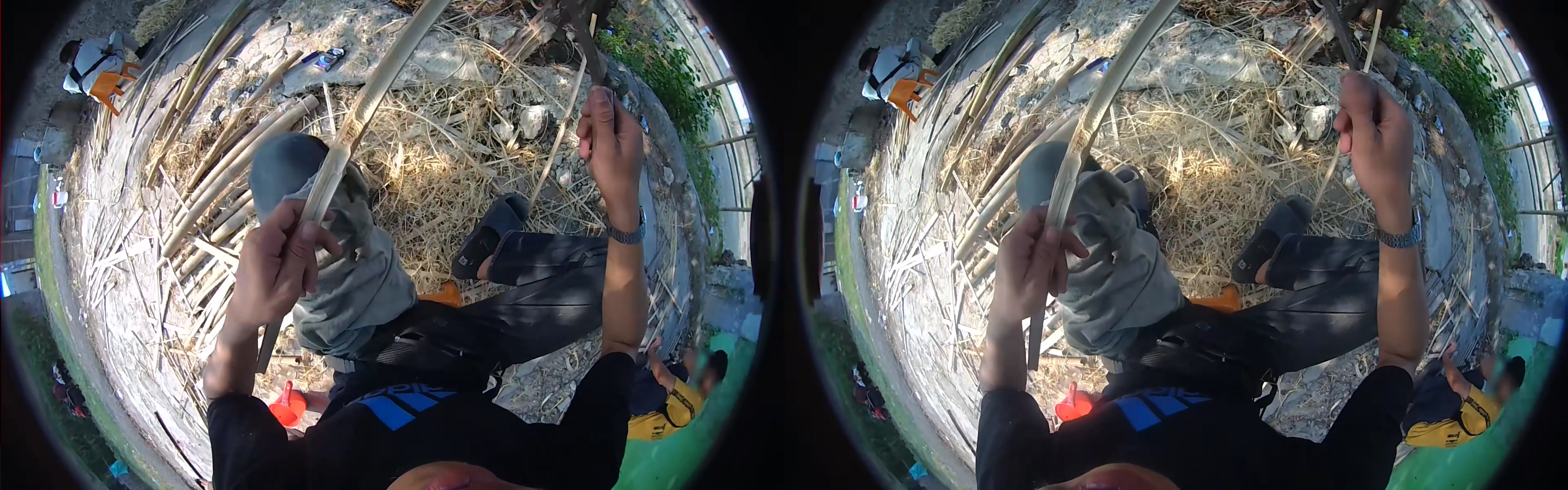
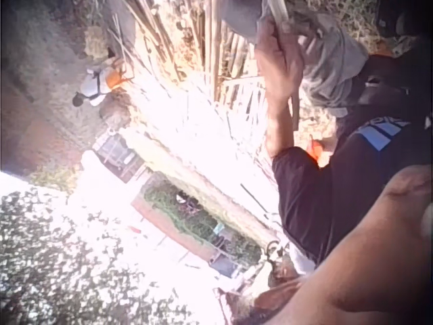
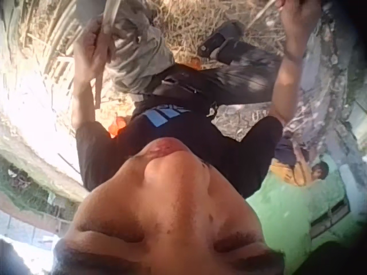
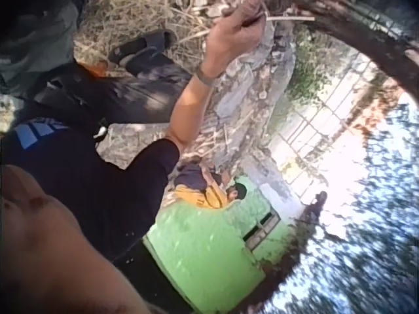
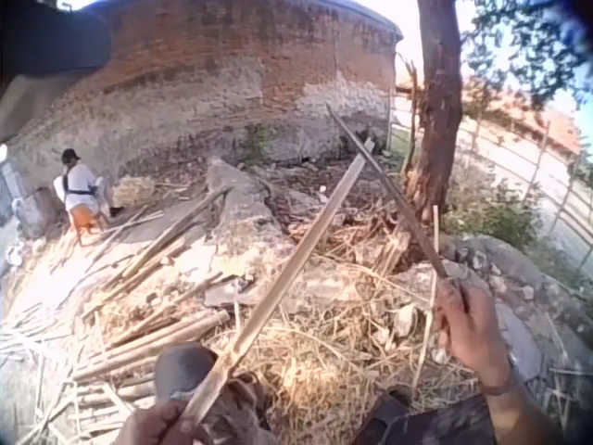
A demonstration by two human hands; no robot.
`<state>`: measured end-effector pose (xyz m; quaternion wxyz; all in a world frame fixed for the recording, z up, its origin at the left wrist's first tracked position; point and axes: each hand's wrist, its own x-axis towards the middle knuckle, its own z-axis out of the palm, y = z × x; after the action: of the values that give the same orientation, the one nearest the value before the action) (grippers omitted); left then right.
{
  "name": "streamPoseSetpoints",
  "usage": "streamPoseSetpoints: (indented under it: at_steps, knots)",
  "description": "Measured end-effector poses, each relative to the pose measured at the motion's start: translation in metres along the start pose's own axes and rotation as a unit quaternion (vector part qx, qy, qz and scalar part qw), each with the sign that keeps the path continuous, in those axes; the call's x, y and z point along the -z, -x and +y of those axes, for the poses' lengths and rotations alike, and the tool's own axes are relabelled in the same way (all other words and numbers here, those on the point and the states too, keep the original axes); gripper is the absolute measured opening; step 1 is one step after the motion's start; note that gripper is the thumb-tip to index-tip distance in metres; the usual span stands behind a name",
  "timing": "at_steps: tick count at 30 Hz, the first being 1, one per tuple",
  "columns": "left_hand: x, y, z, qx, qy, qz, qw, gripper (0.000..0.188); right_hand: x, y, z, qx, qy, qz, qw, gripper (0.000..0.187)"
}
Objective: The person picks up a long strip of bamboo and uses a large knife to shave the outer surface of the material while resting it on their knee.
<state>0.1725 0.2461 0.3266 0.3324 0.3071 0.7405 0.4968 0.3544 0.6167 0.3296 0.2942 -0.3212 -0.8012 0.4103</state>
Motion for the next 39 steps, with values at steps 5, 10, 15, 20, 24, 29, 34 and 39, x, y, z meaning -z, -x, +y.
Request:
streamPoseSetpoints:
  at_steps: [5,10,15,20,24,29,34,39]
  knots:
    - [-0.013,0.036,-0.028,0.03,0.063,0.044,0.997,0.028,-0.041,0.049,-0.042,0.094,-0.089,-0.067,0.989,0.046]
    - [-0.008,0.049,-0.074,-0.086,-0.063,0.206,0.973,0.036,-0.076,0.096,-0.048,0.013,-0.087,-0.173,0.981,0.054]
    - [-0.015,0.024,-0.055,-0.016,-0.142,0.247,0.959,0.041,-0.149,0.112,-0.034,0.266,0.0,-0.083,0.96,0.053]
    - [0.007,0.008,-0.069,-0.088,-0.124,0.289,0.945,0.031,-0.173,0.1,-0.046,0.217,0.044,-0.164,0.961,0.029]
    - [0.024,-0.013,-0.052,-0.141,-0.082,0.28,0.946,0.027,-0.175,0.068,-0.048,0.148,-0.11,-0.164,0.969,0.02]
    - [0.044,-0.06,-0.033,-0.211,-0.189,0.342,0.896,0.029,-0.183,0.019,-0.06,0.27,-0.024,-0.103,0.957,0.019]
    - [0.052,-0.057,-0.05,-0.133,-0.225,0.34,0.904,0.035,-0.173,0.026,-0.047,0.155,-0.057,-0.124,0.978,0.029]
    - [0.015,0.028,-0.052,-0.116,0.01,0.241,0.964,0.032,-0.132,0.073,-0.047,0.125,-0.095,-0.086,0.984,0.042]
